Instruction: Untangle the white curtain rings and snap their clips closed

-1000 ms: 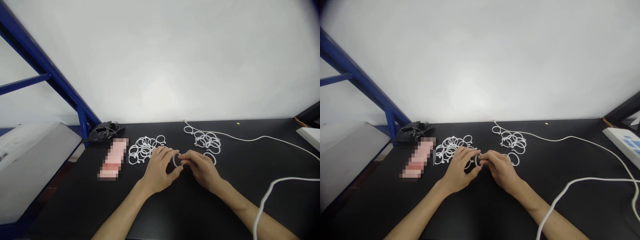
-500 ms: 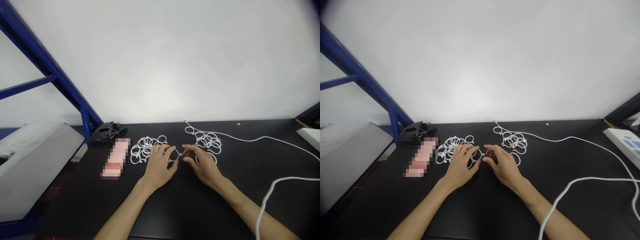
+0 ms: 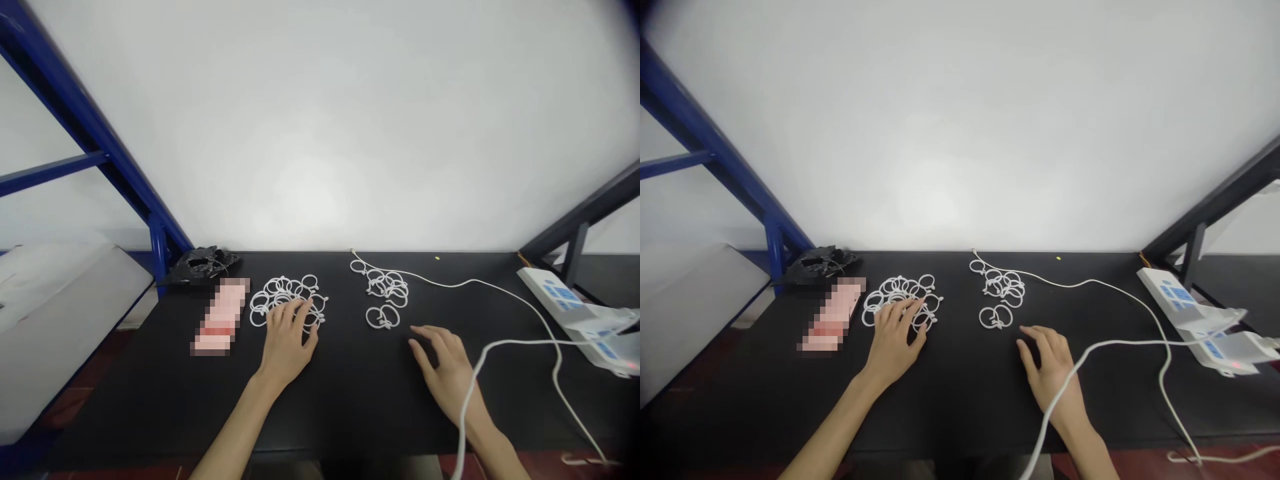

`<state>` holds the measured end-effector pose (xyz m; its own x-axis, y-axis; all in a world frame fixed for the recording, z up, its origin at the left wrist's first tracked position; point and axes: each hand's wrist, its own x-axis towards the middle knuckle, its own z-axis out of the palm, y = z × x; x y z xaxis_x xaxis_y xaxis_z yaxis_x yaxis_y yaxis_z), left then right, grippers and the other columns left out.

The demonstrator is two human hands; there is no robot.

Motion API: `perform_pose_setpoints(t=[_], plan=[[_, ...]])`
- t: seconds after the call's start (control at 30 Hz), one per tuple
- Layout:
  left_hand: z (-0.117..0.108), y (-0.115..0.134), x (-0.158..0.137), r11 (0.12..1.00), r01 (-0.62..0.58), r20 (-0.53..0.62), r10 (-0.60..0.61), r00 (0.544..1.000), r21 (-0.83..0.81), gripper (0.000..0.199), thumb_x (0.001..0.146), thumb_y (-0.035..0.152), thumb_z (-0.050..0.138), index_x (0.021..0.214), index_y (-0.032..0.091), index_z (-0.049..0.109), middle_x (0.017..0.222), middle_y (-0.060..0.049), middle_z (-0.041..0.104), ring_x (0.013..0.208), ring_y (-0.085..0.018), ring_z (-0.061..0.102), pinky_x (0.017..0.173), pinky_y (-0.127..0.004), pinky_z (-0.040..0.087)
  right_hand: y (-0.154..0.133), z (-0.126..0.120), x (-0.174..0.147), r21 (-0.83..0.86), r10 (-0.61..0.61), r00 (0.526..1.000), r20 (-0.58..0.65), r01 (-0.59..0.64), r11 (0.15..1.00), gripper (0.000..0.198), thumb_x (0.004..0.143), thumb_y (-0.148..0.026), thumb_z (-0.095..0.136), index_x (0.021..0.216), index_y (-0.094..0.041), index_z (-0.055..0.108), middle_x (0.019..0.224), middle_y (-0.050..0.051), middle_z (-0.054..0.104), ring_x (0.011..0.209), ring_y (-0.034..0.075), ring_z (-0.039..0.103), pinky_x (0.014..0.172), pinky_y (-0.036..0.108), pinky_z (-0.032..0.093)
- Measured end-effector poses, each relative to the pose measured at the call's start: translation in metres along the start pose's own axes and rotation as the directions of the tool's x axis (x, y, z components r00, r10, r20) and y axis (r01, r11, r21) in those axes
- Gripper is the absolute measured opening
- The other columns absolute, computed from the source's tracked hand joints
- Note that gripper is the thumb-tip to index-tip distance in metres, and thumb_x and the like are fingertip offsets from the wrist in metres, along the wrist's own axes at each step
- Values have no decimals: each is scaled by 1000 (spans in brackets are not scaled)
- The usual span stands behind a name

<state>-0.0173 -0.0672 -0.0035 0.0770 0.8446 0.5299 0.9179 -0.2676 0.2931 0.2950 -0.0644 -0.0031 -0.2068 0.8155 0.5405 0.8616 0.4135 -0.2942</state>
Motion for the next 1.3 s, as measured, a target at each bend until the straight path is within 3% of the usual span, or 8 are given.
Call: perform_pose_setpoints(t=[0.13,0.23,0.43,0.6,0.8,1.07,1.17,1.3], plan=[[-7,-1,-12,999,34,-16,-34,999,39,37,90,25,52,126,18,55,122,-11,61,113,-30,51,97,-48,37,8,-8,-19,-1,126,992,-8,-126,992,27,93,-39,53,111,-20,60,103,10,62,96,27,58,86,48,51],[-10,-2,-17,997,52,-9,-52,999,59,37,91,24,51,127,18,55,123,-11,63,117,-31,50,99,-47,36,0,-1,-9,61,62,998,9,-63,996,25,94,-36,53,112,-20,59,105,10,61,101,26,57,90,46,50],[-12,-8,-23,986,122,12,-124,992,109,41,93,21,49,133,17,51,130,-9,62,126,-32,44,101,-48,34,-10,17,23,3,-19,981,192,18,1000,33,90,-30,55,122,-21,57,114,12,55,102,27,57,91,47,50],[-8,-14,-24,977,172,0,-173,985,123,43,95,22,48,138,18,47,140,-9,54,132,-33,40,102,-49,35,-5,25,30,-14,-31,980,196,34,999,17,92,-28,51,99,-20,65,110,12,54,97,26,60,88,45,51],[-9,-15,-27,974,213,21,-215,976,83,46,93,25,50,139,21,44,144,-11,48,131,-33,40,102,-51,38,-9,24,33,155,12,983,181,-40,987,14,93,-33,52,92,-21,60,110,9,56,98,23,62,85,38,52],[-20,-2,-29,989,142,16,-143,990,27,52,88,11,47,138,21,42,141,-12,48,130,-32,39,103,-53,36,-22,20,57,333,29,981,190,-92,938,13,92,-32,54,88,-21,61,99,7,62,77,17,59,70,34,51],[-14,11,-17,1000,9,-14,-9,1000,1,46,88,12,48,134,20,47,133,-12,55,125,-30,44,104,-50,35,-29,20,69,373,-15,981,193,-59,926,11,92,-30,54,90,-21,61,96,6,62,75,17,57,67,32,49],[6,33,16,982,-177,41,179,983,-59,42,94,26,48,135,16,47,130,-11,58,118,-27,49,103,-44,37,-39,25,88,419,-113,974,196,21,908,9,92,-26,53,92,-21,60,97,6,62,73,15,57,68,31,48]])
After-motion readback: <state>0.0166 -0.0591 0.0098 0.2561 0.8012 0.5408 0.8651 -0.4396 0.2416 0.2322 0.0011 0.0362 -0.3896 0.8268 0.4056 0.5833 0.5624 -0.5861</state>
